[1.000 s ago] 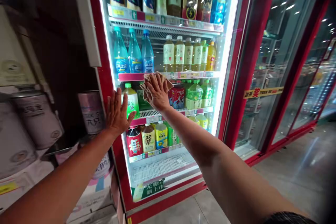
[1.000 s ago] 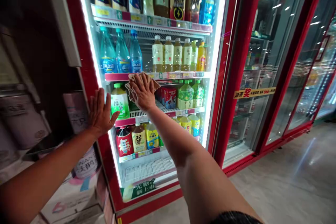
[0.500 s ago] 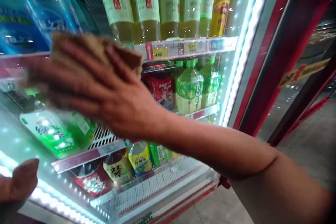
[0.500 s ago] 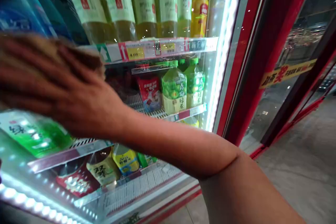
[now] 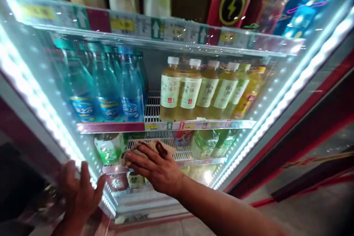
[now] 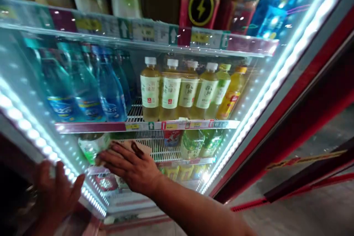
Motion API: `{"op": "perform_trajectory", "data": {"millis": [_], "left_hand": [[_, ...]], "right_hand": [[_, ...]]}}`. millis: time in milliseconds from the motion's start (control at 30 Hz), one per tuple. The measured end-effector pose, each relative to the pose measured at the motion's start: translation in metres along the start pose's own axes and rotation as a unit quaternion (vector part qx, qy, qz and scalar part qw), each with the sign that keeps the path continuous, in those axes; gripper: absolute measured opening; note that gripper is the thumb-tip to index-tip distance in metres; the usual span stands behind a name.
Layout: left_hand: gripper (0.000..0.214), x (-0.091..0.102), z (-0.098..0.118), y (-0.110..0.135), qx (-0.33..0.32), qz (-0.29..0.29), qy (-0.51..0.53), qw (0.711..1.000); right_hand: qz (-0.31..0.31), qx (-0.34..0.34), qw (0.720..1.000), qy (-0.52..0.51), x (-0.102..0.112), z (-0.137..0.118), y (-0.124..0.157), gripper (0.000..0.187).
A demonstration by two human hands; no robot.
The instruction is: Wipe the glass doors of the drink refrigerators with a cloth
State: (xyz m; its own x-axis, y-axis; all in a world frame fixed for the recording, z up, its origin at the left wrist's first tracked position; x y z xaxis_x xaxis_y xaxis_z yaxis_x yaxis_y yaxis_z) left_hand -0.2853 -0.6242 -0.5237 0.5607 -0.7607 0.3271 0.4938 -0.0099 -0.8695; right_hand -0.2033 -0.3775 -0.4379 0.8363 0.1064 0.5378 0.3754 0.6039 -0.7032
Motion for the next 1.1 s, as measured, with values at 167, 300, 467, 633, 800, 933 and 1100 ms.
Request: {"op": "perform_trajectory", "data": {"millis": [167,300,467,633,800,933,1100], "left_hand": [[0.097,0.007,0.058,-0.007,-0.048,-0.058,-0.126,0.989],[0.085,0.022,0.066,-0.013,0.043,-0.158,-0.104,0.981],[0.072,0.037,0.068,-0.026,0.115,-0.191,-0.02,0.975],[0.079,0.048,0.068,-0.043,0.137,-0.151,-0.003,0.979],[0.094,0.06,0.059,-0.062,0.14,-0.144,-0.037,0.979],[0.099,0.062,0.052,-0.076,0.117,-0.164,-0.057,0.978],[0.098,0.056,0.043,-0.077,0.093,-0.191,-0.045,0.976]], "right_hand": [[-0.012,-0.008,0.998,-0.061,-0.013,-0.023,0.02,0.037],[-0.055,0.018,0.996,-0.074,0.0,-0.014,0.0,0.041],[-0.077,0.025,0.994,-0.079,0.014,0.01,-0.044,0.049],[-0.079,0.001,0.994,-0.08,0.006,0.01,-0.056,0.055],[-0.097,0.057,0.99,-0.09,-0.011,-0.023,-0.053,0.05],[-0.094,0.067,0.987,-0.111,-0.016,-0.039,-0.095,0.046],[-0.11,0.009,0.987,-0.115,-0.031,-0.058,-0.153,0.05]]}}
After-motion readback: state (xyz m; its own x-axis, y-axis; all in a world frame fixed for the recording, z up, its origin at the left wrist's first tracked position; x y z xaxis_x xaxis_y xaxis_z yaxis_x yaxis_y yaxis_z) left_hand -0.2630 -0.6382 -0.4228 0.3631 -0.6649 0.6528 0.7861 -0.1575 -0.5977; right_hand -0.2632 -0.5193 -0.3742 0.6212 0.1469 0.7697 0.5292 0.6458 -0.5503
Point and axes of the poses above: each hand's wrist, its own y-axis away from the middle knuckle, its own x-axis out of the back of the hand, z = x × y, the point moved 8 cm from there along -y, towards the middle knuckle, and after that the axes turned 7 degrees about y, right-handed, at the moved point
